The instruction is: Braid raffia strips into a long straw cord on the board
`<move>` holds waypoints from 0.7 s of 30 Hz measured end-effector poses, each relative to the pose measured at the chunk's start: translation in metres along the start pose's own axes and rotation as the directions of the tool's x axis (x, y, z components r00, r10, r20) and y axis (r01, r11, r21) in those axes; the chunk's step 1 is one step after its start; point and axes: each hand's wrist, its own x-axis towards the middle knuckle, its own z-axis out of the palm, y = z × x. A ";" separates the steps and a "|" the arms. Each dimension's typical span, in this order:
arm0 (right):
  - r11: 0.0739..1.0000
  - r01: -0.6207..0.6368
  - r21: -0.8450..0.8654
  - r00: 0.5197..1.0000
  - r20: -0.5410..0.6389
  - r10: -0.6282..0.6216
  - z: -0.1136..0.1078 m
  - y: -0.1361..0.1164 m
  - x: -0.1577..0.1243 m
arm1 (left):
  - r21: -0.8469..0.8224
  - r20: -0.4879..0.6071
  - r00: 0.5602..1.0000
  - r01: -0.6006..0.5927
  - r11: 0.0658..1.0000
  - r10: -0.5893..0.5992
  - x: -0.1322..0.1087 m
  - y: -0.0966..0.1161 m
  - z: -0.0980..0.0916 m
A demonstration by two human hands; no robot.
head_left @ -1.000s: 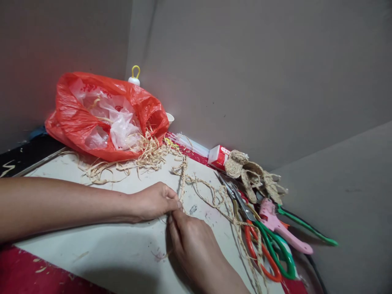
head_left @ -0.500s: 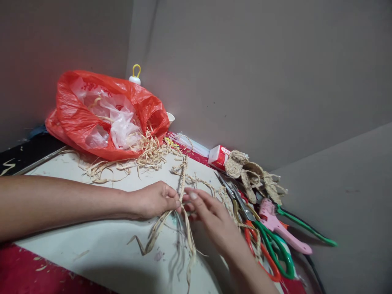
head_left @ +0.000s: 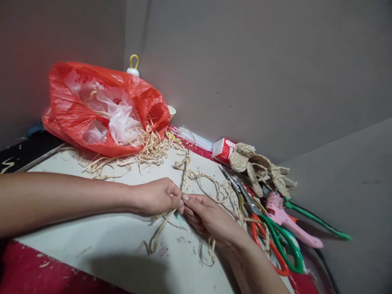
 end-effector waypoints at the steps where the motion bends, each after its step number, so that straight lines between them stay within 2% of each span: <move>1: 0.997 -0.014 0.075 1.000 0.027 0.012 0.000 0.000 0.001 | 0.010 -0.010 1.000 0.003 1.000 -0.003 0.000 0.001 0.000; 4: 0.971 -0.021 0.240 0.997 0.078 0.002 0.000 0.001 0.002 | 0.039 -0.003 1.000 0.006 0.999 -0.006 -0.002 0.006 -0.004; 7: 0.951 -0.007 0.309 0.996 0.084 -0.020 -0.001 0.001 0.002 | 0.071 0.054 0.998 0.026 0.997 -0.030 -0.006 0.016 -0.015; 13: 0.953 -0.012 0.302 0.989 0.143 -0.033 -0.011 0.004 0.002 | 0.192 0.039 0.977 0.196 0.962 -0.207 -0.019 0.040 -0.057; 15: 0.956 -0.013 0.294 0.984 0.172 -0.039 -0.013 0.005 0.003 | 0.245 0.035 0.971 0.220 0.944 -0.235 -0.028 0.048 -0.072; 18: 0.960 -0.009 0.281 0.979 0.196 -0.048 -0.014 0.005 0.004 | 0.364 -0.016 0.959 0.269 0.892 -0.283 -0.044 0.061 -0.091; 21: 0.965 -0.002 0.263 0.978 0.203 -0.053 -0.014 0.003 0.003 | 0.565 -0.164 0.947 0.321 0.760 -0.278 -0.059 0.074 -0.103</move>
